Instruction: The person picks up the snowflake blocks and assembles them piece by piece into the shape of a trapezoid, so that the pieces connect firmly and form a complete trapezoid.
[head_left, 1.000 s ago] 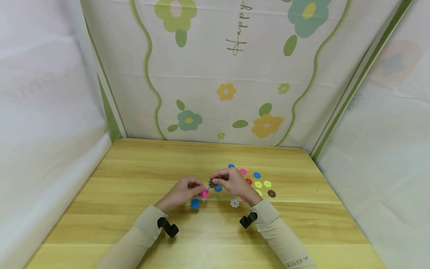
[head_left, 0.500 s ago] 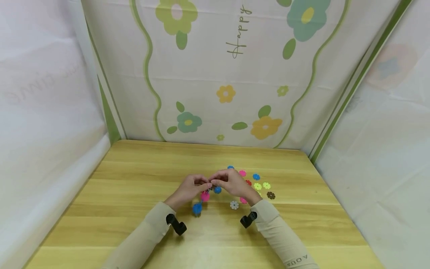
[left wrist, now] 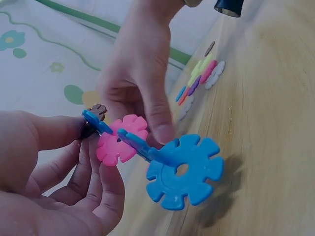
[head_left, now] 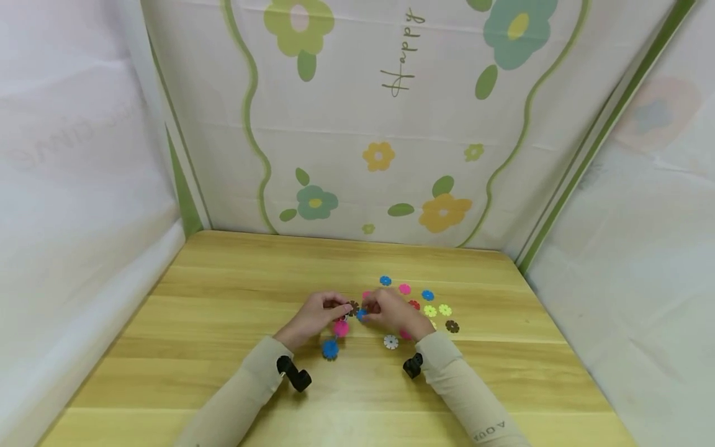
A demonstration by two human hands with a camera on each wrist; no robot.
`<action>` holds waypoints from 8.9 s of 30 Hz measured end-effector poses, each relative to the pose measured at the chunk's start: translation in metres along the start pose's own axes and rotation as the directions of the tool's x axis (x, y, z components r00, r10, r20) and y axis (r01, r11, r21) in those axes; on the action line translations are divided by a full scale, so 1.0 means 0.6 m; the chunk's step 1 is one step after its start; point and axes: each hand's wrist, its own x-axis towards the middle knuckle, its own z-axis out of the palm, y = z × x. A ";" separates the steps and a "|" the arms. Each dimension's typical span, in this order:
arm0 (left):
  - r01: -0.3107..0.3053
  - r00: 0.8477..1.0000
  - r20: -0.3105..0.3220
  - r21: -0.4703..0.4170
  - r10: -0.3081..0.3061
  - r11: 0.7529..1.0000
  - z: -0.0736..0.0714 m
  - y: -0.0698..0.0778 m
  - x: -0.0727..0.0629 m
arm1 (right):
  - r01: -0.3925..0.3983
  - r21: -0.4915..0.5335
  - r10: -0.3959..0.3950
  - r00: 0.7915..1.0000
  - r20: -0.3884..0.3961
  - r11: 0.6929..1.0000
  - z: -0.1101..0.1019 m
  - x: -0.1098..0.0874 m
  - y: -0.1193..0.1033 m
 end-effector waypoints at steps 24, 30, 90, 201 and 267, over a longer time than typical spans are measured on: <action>0.008 1.000 0.015 0.016 -0.009 1.000 0.003 0.006 -0.004 | 0.111 0.361 -0.033 0.976 -0.214 0.926 -0.033 -0.009 0.013; 0.001 0.999 0.046 0.005 -0.001 1.000 0.004 0.009 -0.003 | 0.176 0.448 -0.064 0.965 -0.255 0.876 -0.032 -0.010 0.008; 0.034 0.995 0.093 0.000 -0.034 0.999 0.007 0.011 -0.010 | 0.057 -0.061 -0.054 0.998 0.039 0.997 -0.012 -0.110 0.040; -0.062 0.998 0.026 0.047 0.061 0.997 0.016 0.055 0.017 | -0.073 -0.042 0.068 0.991 -0.111 0.996 -0.028 0.054 0.045; -0.048 0.999 0.000 0.058 0.048 0.997 0.031 0.061 0.017 | 0.336 0.479 -0.101 0.887 -0.451 0.811 -0.023 -0.029 0.003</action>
